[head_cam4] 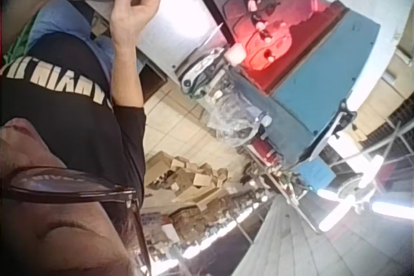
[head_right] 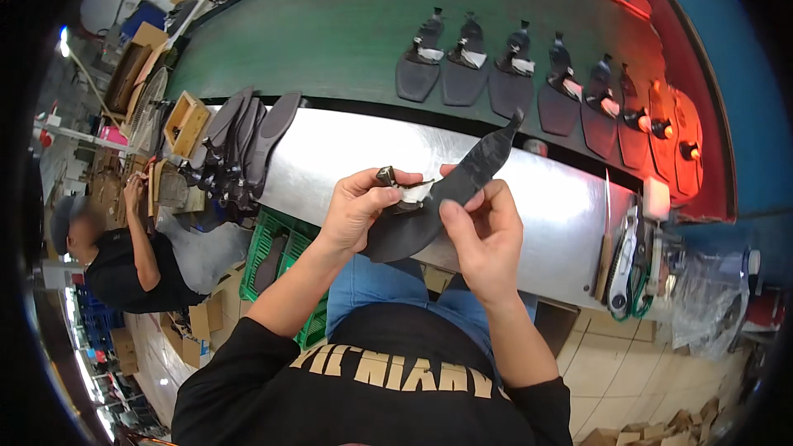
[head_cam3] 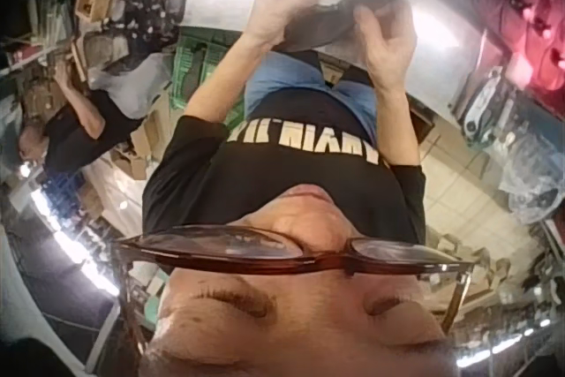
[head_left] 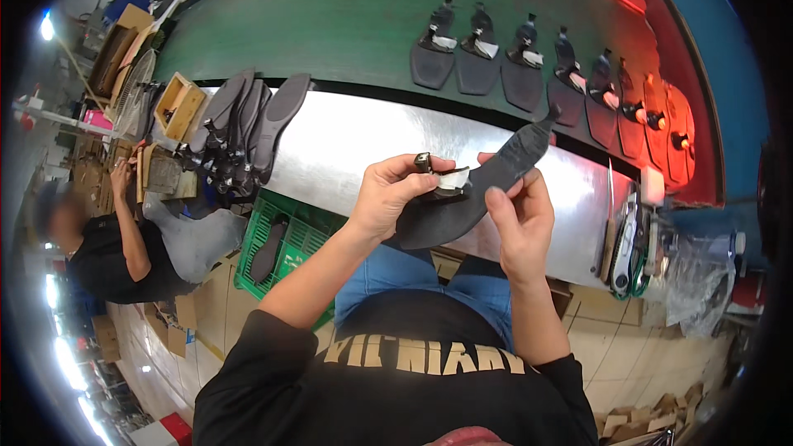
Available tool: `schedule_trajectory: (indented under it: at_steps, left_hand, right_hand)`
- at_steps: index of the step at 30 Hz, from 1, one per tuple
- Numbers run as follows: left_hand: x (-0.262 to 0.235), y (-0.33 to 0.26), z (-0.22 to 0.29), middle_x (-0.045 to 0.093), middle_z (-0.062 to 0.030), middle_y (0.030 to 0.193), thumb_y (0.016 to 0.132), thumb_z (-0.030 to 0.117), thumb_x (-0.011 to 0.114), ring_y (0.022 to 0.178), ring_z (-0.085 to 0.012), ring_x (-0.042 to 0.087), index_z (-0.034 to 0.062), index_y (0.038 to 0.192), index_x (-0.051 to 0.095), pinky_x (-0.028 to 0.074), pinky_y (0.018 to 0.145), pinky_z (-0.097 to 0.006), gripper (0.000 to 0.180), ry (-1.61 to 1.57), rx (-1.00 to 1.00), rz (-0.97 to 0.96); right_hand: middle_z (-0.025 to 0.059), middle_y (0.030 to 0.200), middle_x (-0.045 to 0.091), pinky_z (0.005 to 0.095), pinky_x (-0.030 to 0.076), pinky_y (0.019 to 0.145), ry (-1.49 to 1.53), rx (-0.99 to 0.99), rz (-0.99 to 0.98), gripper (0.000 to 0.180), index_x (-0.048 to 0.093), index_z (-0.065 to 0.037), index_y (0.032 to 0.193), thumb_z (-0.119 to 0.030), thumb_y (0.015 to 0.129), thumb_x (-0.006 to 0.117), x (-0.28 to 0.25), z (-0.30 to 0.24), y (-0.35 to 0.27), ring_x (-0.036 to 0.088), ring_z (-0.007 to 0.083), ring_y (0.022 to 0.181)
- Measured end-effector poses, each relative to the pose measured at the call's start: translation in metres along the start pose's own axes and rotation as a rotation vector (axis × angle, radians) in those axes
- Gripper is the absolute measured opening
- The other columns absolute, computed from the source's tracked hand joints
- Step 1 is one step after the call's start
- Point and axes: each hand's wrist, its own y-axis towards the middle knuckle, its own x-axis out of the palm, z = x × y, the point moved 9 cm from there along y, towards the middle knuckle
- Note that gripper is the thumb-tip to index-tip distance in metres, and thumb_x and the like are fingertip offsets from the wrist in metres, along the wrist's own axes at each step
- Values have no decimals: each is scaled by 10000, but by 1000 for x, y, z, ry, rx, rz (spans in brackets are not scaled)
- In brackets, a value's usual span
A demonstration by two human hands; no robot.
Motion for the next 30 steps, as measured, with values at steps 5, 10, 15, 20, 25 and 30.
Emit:
schedule_trajectory:
  at_steps: [5,10,15,20,25,30]
  left_hand:
    - [-5,0,-21,652,-128,1157,875,66,643,1002,-184,640,-6,1082,665,518,888,-321,220,-51,-124,23]
    - [-26,-13,-34,662,-58,1033,890,149,660,837,-138,654,39,1112,643,526,627,-206,249,-165,-298,138]
    - [-20,-19,-44,640,-77,1011,910,258,647,863,-164,655,62,1160,596,557,649,-203,322,-472,-405,122]
    - [-11,-22,-45,591,-136,1090,922,309,618,990,-231,639,62,1111,579,598,757,-259,313,-536,-420,68]
    - [-2,-26,-46,581,-143,1118,923,287,610,1055,-259,620,70,1040,577,598,789,-301,248,-627,-434,58]
    - [7,-31,-53,596,-132,1141,921,277,613,1081,-280,615,91,1095,572,585,823,-333,259,-700,-419,14]
  right_hand:
    - [116,1006,643,232,467,624,-142,210,186,151,464,-52,836,-48,894,603,-56,25,3,570,78,779]
    - [93,879,623,338,460,643,-1361,-211,342,144,606,-21,950,-110,841,632,-100,-53,-14,598,235,747]
    - [149,991,598,423,439,825,-1835,-179,389,315,596,-30,1139,-126,842,633,-159,-62,-42,553,329,944]
    - [180,998,574,412,453,819,-1734,-48,424,344,574,-26,1210,-92,873,581,-181,-48,-44,559,338,904]
    - [113,920,580,330,457,713,-1406,-222,349,317,582,-8,1219,-35,911,511,-149,-49,-47,559,227,812]
    - [-15,693,541,166,378,527,-425,272,-3,366,554,-38,1287,-28,935,454,-41,1,-53,456,26,579]
